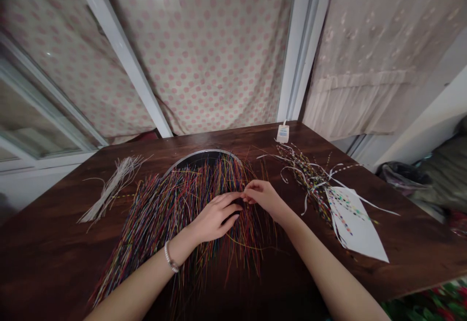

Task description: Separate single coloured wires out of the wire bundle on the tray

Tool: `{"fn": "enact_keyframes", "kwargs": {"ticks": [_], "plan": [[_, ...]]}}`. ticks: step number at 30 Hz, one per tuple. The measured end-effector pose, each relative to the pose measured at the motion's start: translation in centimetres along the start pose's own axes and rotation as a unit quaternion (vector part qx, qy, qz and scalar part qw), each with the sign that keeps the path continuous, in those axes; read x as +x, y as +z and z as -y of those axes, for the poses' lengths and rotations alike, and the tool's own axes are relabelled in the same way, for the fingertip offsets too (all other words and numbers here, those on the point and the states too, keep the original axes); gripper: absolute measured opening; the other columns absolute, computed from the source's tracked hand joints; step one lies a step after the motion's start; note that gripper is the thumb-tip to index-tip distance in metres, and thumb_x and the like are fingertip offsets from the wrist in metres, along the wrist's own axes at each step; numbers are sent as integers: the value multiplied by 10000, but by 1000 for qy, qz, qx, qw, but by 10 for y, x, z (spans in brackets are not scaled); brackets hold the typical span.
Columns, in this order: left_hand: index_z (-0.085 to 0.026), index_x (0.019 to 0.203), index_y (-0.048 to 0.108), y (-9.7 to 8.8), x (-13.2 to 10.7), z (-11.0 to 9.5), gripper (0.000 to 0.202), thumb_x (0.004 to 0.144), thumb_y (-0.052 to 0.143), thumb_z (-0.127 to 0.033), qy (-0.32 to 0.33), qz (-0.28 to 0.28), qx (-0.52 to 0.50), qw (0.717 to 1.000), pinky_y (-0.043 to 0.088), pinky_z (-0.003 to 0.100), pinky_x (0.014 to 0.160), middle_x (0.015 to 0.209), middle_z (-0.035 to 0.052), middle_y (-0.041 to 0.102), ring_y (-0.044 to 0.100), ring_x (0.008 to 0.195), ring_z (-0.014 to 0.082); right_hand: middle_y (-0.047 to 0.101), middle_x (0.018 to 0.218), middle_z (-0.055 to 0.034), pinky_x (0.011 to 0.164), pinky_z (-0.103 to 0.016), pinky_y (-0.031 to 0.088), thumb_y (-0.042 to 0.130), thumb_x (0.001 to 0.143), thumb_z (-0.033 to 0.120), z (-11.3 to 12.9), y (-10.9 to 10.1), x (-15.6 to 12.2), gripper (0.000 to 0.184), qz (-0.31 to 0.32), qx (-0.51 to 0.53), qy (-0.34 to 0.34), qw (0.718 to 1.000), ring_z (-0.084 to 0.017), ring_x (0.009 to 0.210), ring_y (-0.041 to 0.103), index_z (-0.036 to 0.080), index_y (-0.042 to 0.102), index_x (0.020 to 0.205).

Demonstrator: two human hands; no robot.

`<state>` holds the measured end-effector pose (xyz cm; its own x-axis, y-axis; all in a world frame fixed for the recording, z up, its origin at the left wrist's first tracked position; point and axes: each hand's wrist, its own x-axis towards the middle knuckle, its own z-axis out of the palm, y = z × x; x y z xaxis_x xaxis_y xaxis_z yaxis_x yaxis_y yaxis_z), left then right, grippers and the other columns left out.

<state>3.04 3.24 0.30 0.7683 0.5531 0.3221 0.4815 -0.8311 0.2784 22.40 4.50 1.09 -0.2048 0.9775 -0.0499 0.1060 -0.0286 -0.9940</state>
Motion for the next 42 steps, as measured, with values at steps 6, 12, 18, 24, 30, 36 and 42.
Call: {"fn": "enact_keyframes", "kwargs": {"ticks": [6,12,18,24,30,36,42], "plan": [[-211,1144,476,-1,0,-1,291,873,379,-255,9,44,-14,999,256,400,1049,1369,34,387,300,1280,186,468,523,61,412,-180,342,599,743,330,36,-30,-18,168,-5,167,-57,984,-59,427,447,186,513,751],[-320,1314,330,-1,1,0,427,888,361,-328,24,78,1,997,220,446,1053,1440,-13,255,178,1332,210,606,787,-19,508,-226,433,606,673,343,36,-97,-26,171,-227,33,-108,967,-133,654,580,196,525,705],[-301,1242,432,-1,1,0,360,899,334,-354,27,78,-4,997,195,458,1060,1407,-15,330,178,1332,196,564,542,-30,478,-260,357,590,600,338,-3,-143,-24,159,-331,-473,107,810,-162,519,526,189,556,556],[-265,1149,509,0,2,-2,306,910,321,-306,13,49,-10,999,259,422,1040,1316,17,456,338,1261,176,591,621,-65,504,-273,358,565,673,361,3,-107,-22,181,-327,-515,34,791,-168,539,523,180,558,667],[-263,1155,506,-2,4,-2,315,916,301,-282,8,47,-8,999,293,396,1019,1291,16,474,365,1238,173,614,599,-15,550,-240,387,569,650,216,-1,-33,-14,40,-52,-409,-17,911,-138,567,549,193,593,626],[-262,1158,500,-1,3,-1,320,919,290,-289,6,49,-14,999,285,401,1021,1302,14,463,352,1247,175,626,626,-31,557,-245,389,577,624,224,-15,-18,-10,61,-66,-424,24,903,-149,581,565,176,601,653],[-260,1153,502,0,3,1,312,917,300,-286,10,44,-10,999,288,390,1022,1308,14,458,352,1248,173,623,635,-51,561,-262,374,553,630,227,-21,-13,-7,71,-111,-480,24,870,-157,565,555,169,590,645]]}}
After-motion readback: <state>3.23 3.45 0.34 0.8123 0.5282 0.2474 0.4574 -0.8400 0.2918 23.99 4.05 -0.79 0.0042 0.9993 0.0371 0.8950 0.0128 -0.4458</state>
